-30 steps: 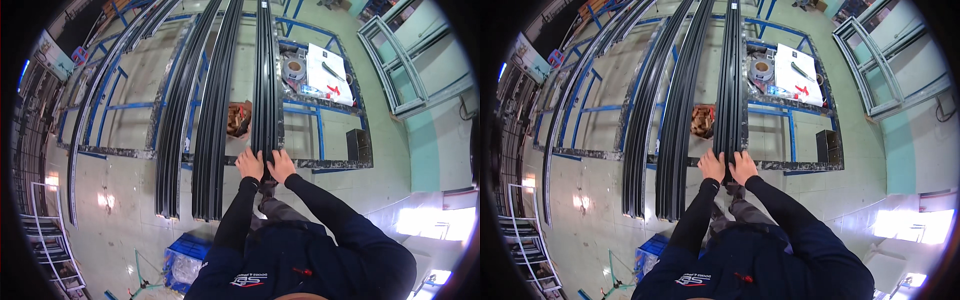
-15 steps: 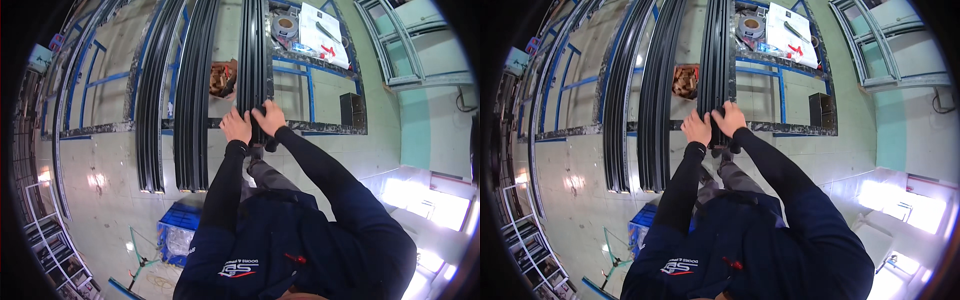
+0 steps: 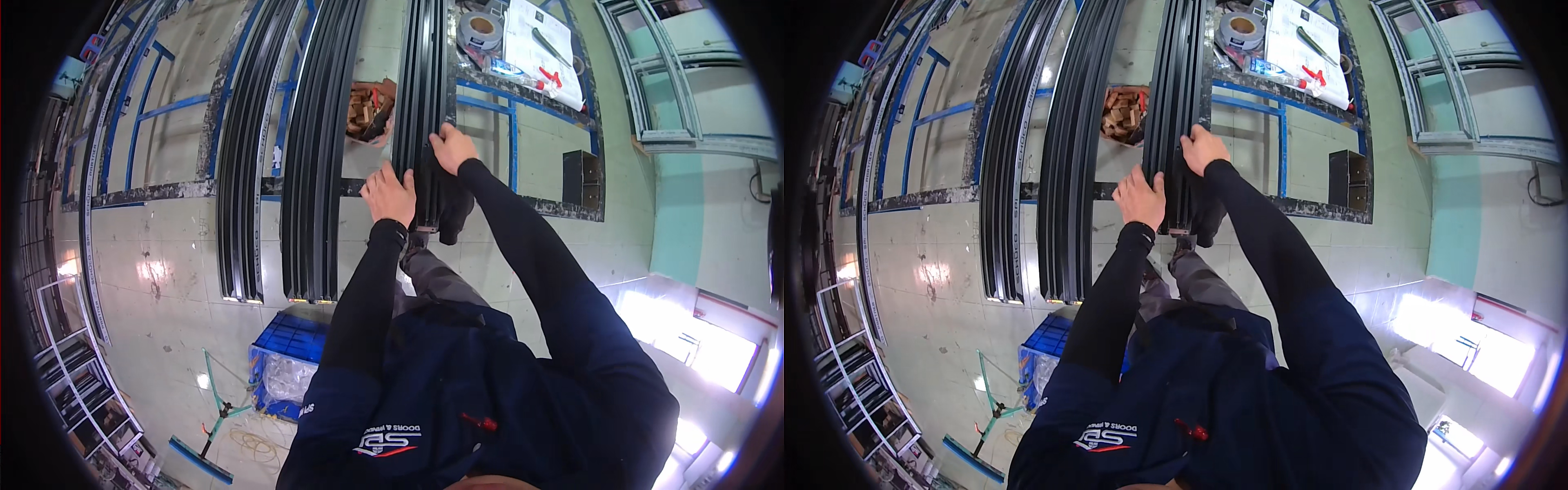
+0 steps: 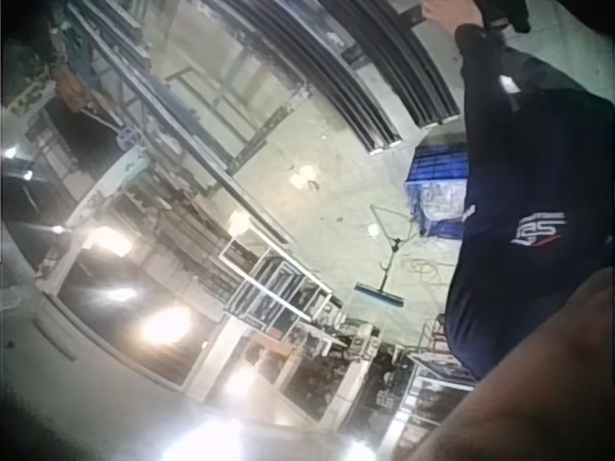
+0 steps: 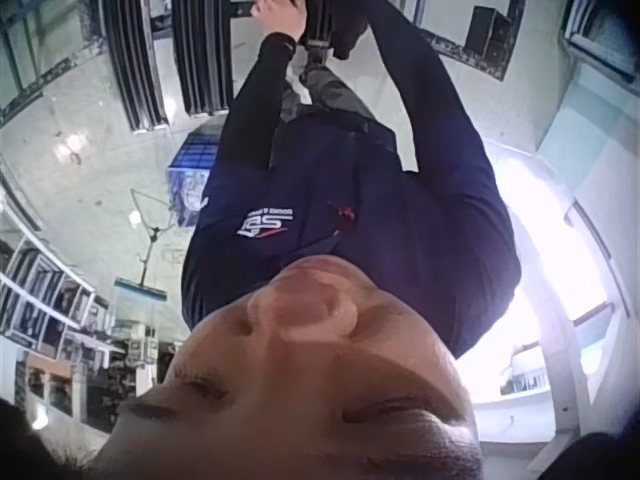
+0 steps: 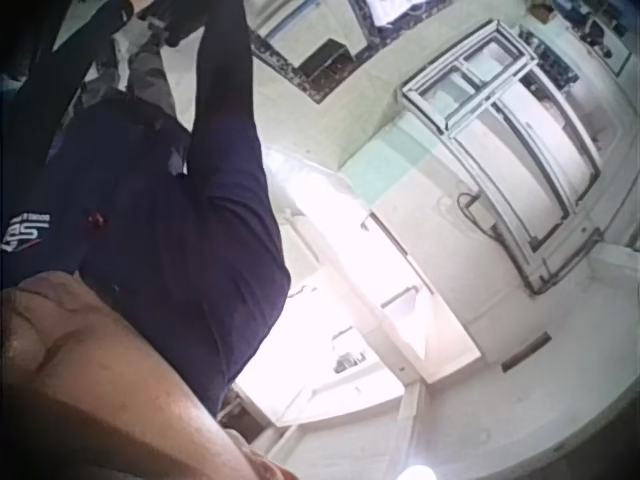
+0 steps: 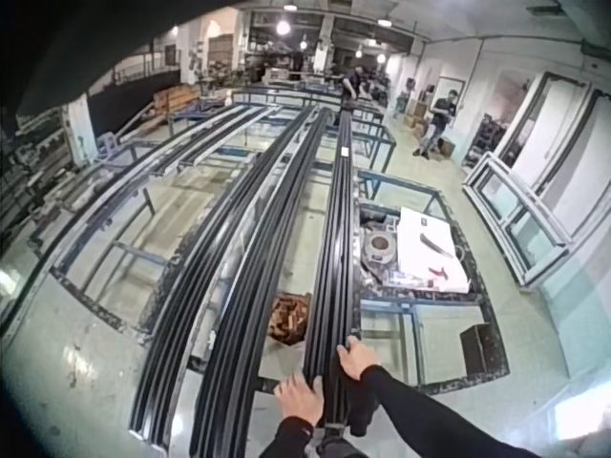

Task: The person cleans long metal profiles on a workbench using a spray bottle and a black cloth. They spray the profiles, wipe them thoroughly, and then move the cleaned profiles to a nearby rack.

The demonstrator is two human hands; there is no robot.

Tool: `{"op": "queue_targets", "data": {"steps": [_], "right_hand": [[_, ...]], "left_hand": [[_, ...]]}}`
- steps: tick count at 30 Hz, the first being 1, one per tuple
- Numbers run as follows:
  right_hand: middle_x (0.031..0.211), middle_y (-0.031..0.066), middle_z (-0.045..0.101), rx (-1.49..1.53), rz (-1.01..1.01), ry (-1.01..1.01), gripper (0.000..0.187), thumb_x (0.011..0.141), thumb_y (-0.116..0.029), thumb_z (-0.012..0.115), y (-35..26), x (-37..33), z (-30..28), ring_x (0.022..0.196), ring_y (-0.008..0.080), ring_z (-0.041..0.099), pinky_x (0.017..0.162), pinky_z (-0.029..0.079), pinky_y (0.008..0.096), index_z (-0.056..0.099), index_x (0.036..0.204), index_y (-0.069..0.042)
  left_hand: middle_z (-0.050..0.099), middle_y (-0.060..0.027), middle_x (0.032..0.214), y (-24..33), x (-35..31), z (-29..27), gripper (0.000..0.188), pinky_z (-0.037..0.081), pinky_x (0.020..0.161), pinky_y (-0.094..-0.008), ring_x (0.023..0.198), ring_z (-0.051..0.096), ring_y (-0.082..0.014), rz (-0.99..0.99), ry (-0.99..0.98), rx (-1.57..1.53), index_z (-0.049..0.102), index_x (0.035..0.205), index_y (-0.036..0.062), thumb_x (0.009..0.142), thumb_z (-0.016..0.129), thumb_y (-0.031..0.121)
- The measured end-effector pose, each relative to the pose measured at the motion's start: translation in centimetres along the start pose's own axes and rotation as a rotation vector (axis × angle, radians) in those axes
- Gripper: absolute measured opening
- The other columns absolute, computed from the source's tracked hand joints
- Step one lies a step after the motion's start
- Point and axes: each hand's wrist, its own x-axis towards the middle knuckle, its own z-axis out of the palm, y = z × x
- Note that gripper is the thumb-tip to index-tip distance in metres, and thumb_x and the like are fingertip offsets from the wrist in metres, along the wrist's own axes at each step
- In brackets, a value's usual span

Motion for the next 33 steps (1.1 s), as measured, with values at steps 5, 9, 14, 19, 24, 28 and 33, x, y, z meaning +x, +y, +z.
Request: {"op": "queue_targets", "data": {"steps": [5, 9, 14, 19, 24, 28, 33], "right_hand": [[0.092, 0.0228, 0.064, -0.034, -0.156, 0.254, 0.037, 0.098, -0.044, 0.057, -0.7, -4.6, 1.5, 0.091, 0.0463, 0.064, 0.076, 0.051, 0.0551, 0.058, 0.094, -0.007], [0.104, 0.0247, 0.062, -0.194, -0.317, 0.303, 0.048, 0.098, -0.044, 0.056, 0.9, -9.9, 2.5, 0.094, 0.0481, 0.064, 0.082, 0.051, 0.0563, 0.056, 0.125, -0.005], [0.107, 0.0263, 0.065, -0.033, -0.075, 0.035, 0.058, 0.099, -0.039, 0.055, 2.1, -10.2, 3.3, 0.097, 0.0457, 0.065, 0.086, 0.052, 0.0517, 0.039, 0.138, 0.002], [0.1, 0.0212, 0.066, 0.068, -0.216, 0.24, 0.035, 0.096, -0.04, 0.063, 1.1, -7.5, 1.0, 0.09, 0.0441, 0.066, 0.08, 0.053, 0.051, 0.06, 0.112, -0.009], [0.103, 0.0196, 0.064, -0.016, -0.218, 0.249, 0.027, 0.096, -0.029, 0.062, -0.7, -8.7, 2.5, 0.088, 0.0424, 0.066, 0.075, 0.054, 0.0521, 0.059, 0.112, -0.007], [0.098, 0.0215, 0.067, 0.034, -0.289, 0.198, 0.022, 0.096, -0.022, 0.06, -0.5, -10.3, 3.2, 0.086, 0.0444, 0.067, 0.075, 0.054, 0.0527, 0.057, 0.109, -0.005], [0.092, 0.0232, 0.068, 0.112, -0.168, 0.364, 0.021, 0.097, -0.021, 0.059, 1.0, -5.6, 2.8, 0.086, 0.0456, 0.066, 0.078, 0.052, 0.0543, 0.058, 0.112, -0.007]], "left_hand": [[0.066, -0.02, 0.117, 0.1, 0.0, 0.1, 0.052, 0.037, 0.102, -0.0518, 0.117, 0.056, -0.0377, 0.001, 0.009, 0.008, 0.053, 0.129, -0.0004, 0.097, 0.061, 0.039], [0.067, -0.0198, 0.116, -0.3, -0.1, 0.2, 0.052, 0.037, 0.101, -0.0509, 0.115, 0.056, -0.0372, -0.003, 0.016, 0.011, 0.053, 0.13, -0.0003, 0.097, 0.061, 0.039], [0.067, -0.0187, 0.114, -0.2, 0.0, 0.3, 0.052, 0.037, 0.099, -0.0498, 0.112, 0.058, -0.0358, 0.013, 0.038, 0.026, 0.053, 0.13, 0.0005, 0.096, 0.062, 0.039], [0.068, -0.0182, 0.114, -0.3, 0.0, 0.3, 0.051, 0.038, 0.099, -0.0497, 0.112, 0.058, -0.0353, 0.007, 0.04, 0.031, 0.054, 0.129, 0.0008, 0.096, 0.062, 0.038], [0.068, -0.0187, 0.115, -0.2, 0.2, 0.0, 0.051, 0.037, 0.099, -0.0499, 0.112, 0.058, -0.0362, 0.001, 0.029, 0.022, 0.054, 0.13, 0.0003, 0.096, 0.062, 0.038], [0.067, -0.019, 0.115, -0.3, 0.1, -0.2, 0.051, 0.037, 0.1, -0.0501, 0.113, 0.058, -0.0367, -0.001, 0.019, 0.006, 0.054, 0.13, -0.0001, 0.096, 0.062, 0.038], [0.067, -0.0194, 0.113, 0.1, 0.1, -0.1, 0.05, 0.037, 0.1, -0.0506, 0.113, 0.058, -0.0366, 0.012, 0.029, -0.011, 0.054, 0.129, 0.0003, 0.096, 0.061, 0.038]]}}
